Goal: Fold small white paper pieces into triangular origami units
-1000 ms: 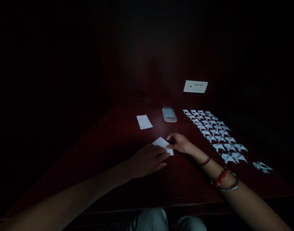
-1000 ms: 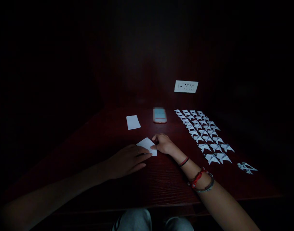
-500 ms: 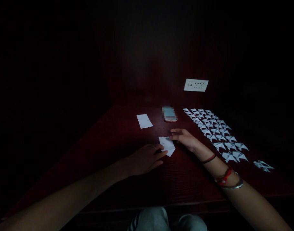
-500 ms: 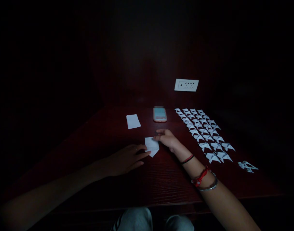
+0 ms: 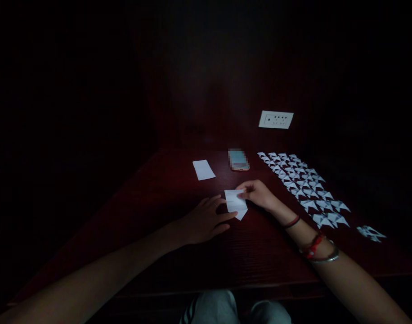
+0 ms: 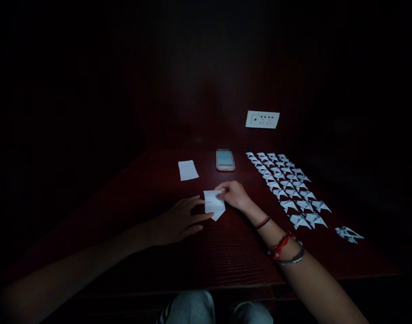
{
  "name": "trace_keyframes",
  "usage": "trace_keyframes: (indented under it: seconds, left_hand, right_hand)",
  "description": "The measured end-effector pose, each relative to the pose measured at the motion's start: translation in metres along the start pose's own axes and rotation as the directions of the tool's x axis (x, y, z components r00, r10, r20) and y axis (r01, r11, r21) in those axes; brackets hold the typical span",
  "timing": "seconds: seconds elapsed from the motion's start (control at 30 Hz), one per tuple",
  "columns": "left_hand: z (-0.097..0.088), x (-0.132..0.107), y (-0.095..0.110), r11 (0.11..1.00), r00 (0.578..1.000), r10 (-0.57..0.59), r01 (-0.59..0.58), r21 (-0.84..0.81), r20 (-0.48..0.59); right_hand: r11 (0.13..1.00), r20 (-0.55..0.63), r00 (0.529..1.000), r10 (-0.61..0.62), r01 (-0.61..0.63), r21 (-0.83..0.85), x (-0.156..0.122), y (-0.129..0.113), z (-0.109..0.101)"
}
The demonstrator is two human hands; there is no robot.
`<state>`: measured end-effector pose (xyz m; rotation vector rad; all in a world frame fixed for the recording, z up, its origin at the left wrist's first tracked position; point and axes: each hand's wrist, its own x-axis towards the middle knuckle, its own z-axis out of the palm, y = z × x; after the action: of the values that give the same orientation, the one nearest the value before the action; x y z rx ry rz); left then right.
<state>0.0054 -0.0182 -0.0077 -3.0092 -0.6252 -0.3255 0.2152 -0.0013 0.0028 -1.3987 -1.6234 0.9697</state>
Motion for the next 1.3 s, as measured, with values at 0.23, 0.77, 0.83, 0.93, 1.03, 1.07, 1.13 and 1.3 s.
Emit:
trace_keyframes:
  seconds: [0.23,0.77,0.83,0.93,1.03,1.07,1.13,1.3]
  left_hand:
    - [0.0,-0.001,0.001,1.0,1.0,-0.025,0.025,-0.004,-0.01]
    - [-0.009,-0.007,-0.01,1.0,1.0,0.012,-0.012,-0.013,-0.006]
    - [-0.015,-0.004,-0.009,1.0,0.999,0.004,-0.005,-0.027,-0.041]
    - [-0.025,0.0,-0.005,0.998,0.993,-0.061,0.061,-0.008,-0.101]
    - [-0.027,0.001,-0.002,1.0,0.993,-0.001,0.003,0.016,-0.117]
    - [-0.026,0.001,-0.001,0.999,0.994,0.049,-0.048,0.016,-0.095]
    - [-0.023,-0.001,-0.001,0.992,0.992,0.124,-0.124,-0.005,-0.037]
    - [-0.019,-0.002,-0.004,0.991,0.994,0.106,-0.104,-0.08,0.023]
  right_hand:
    - [0.926,-0.017,0.96,-0.28,0.266,-0.269,-0.013,-0.011,0.005]
    - [0.737,0.452,0.823,-0.344,0.535,-0.413,-0.025,-0.022,-0.009]
    - [0.709,0.484,0.804,-0.347,0.562,-0.426,-0.026,-0.023,-0.008]
    - [0.686,0.5,0.795,-0.344,0.576,-0.445,-0.027,-0.023,-0.005]
    - [0.674,0.49,0.798,-0.35,0.578,-0.461,-0.028,-0.023,-0.003]
    - [0.67,0.485,0.8,-0.354,0.578,-0.465,-0.029,-0.023,-0.002]
    - [0.666,0.473,0.804,-0.36,0.577,-0.474,-0.029,-0.023,-0.001]
    - [0.659,0.442,0.819,-0.365,0.563,-0.499,-0.03,-0.023,0.002]
